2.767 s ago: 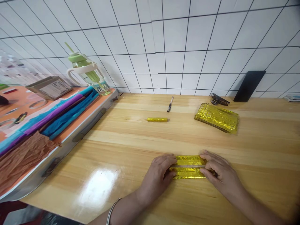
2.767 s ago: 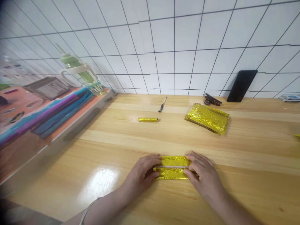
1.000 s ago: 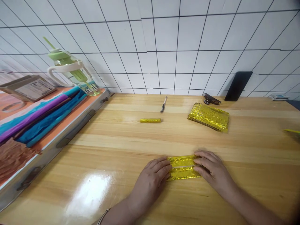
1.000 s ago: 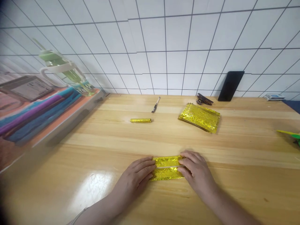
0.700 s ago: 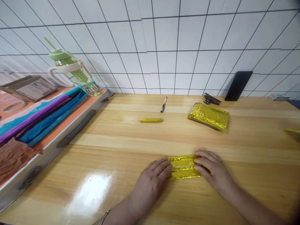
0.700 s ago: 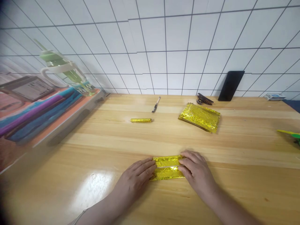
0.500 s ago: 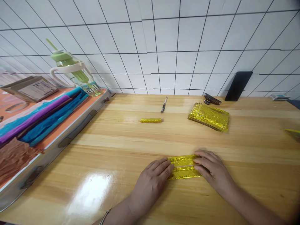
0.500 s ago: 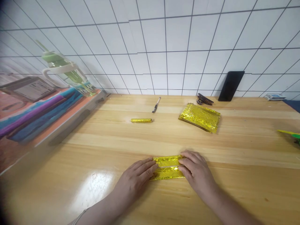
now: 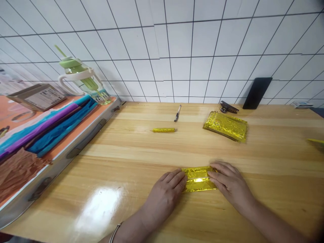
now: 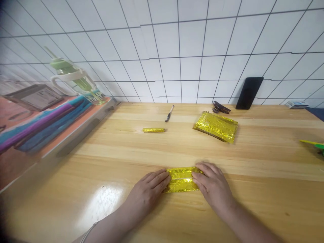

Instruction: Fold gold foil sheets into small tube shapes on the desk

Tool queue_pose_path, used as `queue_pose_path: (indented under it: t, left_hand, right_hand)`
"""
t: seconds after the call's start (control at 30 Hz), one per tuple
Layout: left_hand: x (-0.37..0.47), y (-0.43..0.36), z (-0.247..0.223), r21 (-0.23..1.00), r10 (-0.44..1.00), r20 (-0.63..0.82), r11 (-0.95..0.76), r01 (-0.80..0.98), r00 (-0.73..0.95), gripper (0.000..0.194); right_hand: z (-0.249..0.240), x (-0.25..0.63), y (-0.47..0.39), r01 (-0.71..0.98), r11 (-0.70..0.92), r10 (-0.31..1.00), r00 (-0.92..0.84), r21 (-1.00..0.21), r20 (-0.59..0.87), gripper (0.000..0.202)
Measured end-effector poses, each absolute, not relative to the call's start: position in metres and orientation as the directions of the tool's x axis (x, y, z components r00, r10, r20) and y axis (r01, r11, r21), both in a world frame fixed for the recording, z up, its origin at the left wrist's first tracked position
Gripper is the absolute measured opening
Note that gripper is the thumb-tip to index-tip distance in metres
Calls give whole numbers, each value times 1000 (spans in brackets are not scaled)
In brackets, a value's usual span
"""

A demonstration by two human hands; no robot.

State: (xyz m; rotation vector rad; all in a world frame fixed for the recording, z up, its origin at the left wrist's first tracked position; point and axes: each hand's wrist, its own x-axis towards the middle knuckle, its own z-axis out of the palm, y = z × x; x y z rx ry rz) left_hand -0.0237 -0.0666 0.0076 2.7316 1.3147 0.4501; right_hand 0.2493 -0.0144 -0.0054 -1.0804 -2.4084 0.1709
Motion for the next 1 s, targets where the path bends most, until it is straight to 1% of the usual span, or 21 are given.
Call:
queue_pose_path:
  t: [0.17, 0.4, 0.63, 0.77, 0.87, 0.93, 1.0]
  left_hand:
    - [-23, -68, 10, 171, 764, 222, -643, 747, 606, 32]
    - [-21, -70, 15, 137, 762, 184, -646, 751, 621, 32]
    - [-18, -72, 16, 55, 761, 140, -645, 762, 634, 32]
    - [-15, -71, 23, 17, 722, 99, -689, 724, 685, 30]
    - [-14, -66, 31, 33, 716, 58, -698, 716, 696, 24]
    - [-13, -61, 38, 72, 724, 33, -689, 721, 689, 19]
    - [-13, -54, 43, 108, 725, 19, -687, 719, 689, 18]
  right_hand:
    - [-8, 252, -15, 682, 680, 726, -574, -268, 380, 21]
    - [-6, 250, -17, 688, 691, 705, -575, -219, 415, 21]
    - [-7, 251, -18, 698, 686, 705, -569, -204, 424, 20]
    - [-7, 250, -19, 710, 677, 715, -572, -194, 402, 21]
    - [-7, 250, -20, 713, 674, 718, -573, -192, 396, 21]
    - [-7, 250, -21, 711, 676, 716, -573, -192, 400, 20]
    - [-6, 250, -22, 713, 675, 715, -568, -190, 406, 20]
